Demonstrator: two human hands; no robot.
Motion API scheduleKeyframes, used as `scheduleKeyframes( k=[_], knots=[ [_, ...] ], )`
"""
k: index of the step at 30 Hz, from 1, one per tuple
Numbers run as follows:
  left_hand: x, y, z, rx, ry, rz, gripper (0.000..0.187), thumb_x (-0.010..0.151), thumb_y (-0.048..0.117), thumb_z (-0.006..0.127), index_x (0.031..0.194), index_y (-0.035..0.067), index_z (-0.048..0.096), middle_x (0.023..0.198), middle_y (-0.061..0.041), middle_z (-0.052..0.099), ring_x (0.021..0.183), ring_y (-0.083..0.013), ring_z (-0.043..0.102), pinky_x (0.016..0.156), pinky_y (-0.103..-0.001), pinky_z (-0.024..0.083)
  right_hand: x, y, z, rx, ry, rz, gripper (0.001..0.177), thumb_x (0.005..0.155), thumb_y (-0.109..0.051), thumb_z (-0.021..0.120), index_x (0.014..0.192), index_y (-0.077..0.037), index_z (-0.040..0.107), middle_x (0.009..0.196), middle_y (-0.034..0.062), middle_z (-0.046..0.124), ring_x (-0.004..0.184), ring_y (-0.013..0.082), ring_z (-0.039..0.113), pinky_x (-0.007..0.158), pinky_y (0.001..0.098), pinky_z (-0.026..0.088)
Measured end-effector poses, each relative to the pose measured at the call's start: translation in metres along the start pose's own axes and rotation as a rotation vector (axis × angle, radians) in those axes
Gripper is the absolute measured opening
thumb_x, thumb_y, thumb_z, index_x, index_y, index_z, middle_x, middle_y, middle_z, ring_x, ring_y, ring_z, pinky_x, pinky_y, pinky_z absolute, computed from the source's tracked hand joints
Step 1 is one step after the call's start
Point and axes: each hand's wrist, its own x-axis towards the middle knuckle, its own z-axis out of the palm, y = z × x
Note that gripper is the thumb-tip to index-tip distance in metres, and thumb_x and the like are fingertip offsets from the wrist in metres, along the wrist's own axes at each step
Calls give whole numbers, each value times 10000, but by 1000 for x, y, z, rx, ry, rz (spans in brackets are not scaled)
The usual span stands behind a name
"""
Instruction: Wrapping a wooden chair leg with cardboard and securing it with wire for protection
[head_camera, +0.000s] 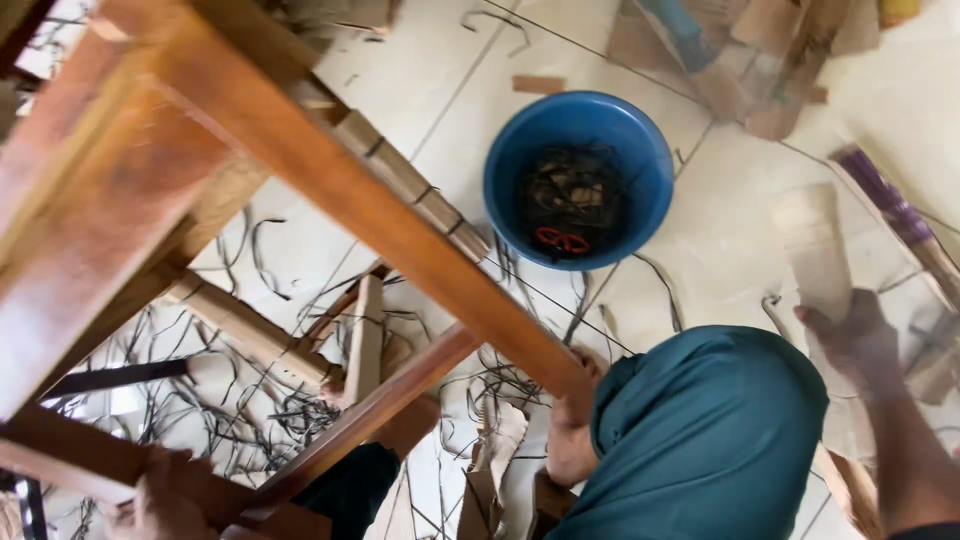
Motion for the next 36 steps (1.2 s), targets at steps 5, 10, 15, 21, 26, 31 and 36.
scheduleKeyframes(
  k=[5, 10, 15, 21, 26, 31, 36],
  knots=[
    [-13, 58, 38, -108, -65, 59, 196, 1095, 87, 615, 1282, 27, 629, 940, -44, 671, 684, -130, 631, 628, -217, 560, -54, -132, -104, 103, 222, -399, 711, 976, -275, 788, 1503, 109, 504, 1242, 376, 672, 995, 528, 693, 803, 588, 574],
    [-21, 64, 38, 56, -34, 83, 313, 1031, 21, 617, 1335, -30, 559, 1059, -152, 642, 842, -227, 638, 717, -302, 539, -154, -294, -194, 510, -45, -849, 775, 835, -6, 622, 1511, 82, 254, 1349, 397, 488, 1072, 533, 611, 798, 651, 563],
    [-38, 83, 49, 234, 113, 193, 500, 950, 31, 692, 1363, -73, 430, 1101, -217, 518, 943, -338, 572, 841, -459, 517, -215, -374, -153, 650, -246, -892, 601, 834, -162, 659, 1362, 15, 434, 1154, 219, 668, 915, 321, 709, 735, 465, 626],
    [-114, 170, 95, 76, 96, 895, 558, 908, -126, 623, 1385, 60, 399, 1373, -232, 471, 1235, -370, 519, 1087, -517, 509, -240, -410, -55, 360, 131, -1270, 698, 934, -325, 666, 1444, 40, 360, 1228, 272, 634, 932, 381, 712, 708, 437, 622],
    [-155, 245, 158, -88, -547, 560, 490, 941, 219, 601, 1359, -20, 513, 1369, -234, 587, 1292, -357, 588, 1086, -546, 510, -249, -428, -50, 351, 214, -1314, 786, 954, -357, 657, 1488, 88, 291, 1272, 322, 624, 940, 387, 723, 697, 402, 613],
    [-171, 283, 234, -203, -793, 33, 1038, 860, 602, 615, 1549, -63, 215, 1388, -421, 483, 1323, -579, 484, 1005, -757, 416, -249, -428, -44, 374, -44, -1026, 803, 916, -349, 569, 1611, -105, 250, 1400, 177, 543, 1279, 424, 560, 1025, 567, 489],
    [-170, 302, 252, -371, -757, -29, 899, 909, 509, 654, 1442, -117, 292, 1340, -459, 491, 1280, -596, 521, 1041, -747, 413, -234, -394, -38, 343, -118, -1025, 1062, 763, -361, 748, 1618, -96, 179, 1497, 213, 456, 1316, 465, 520, 991, 617, 498]
  ],
)
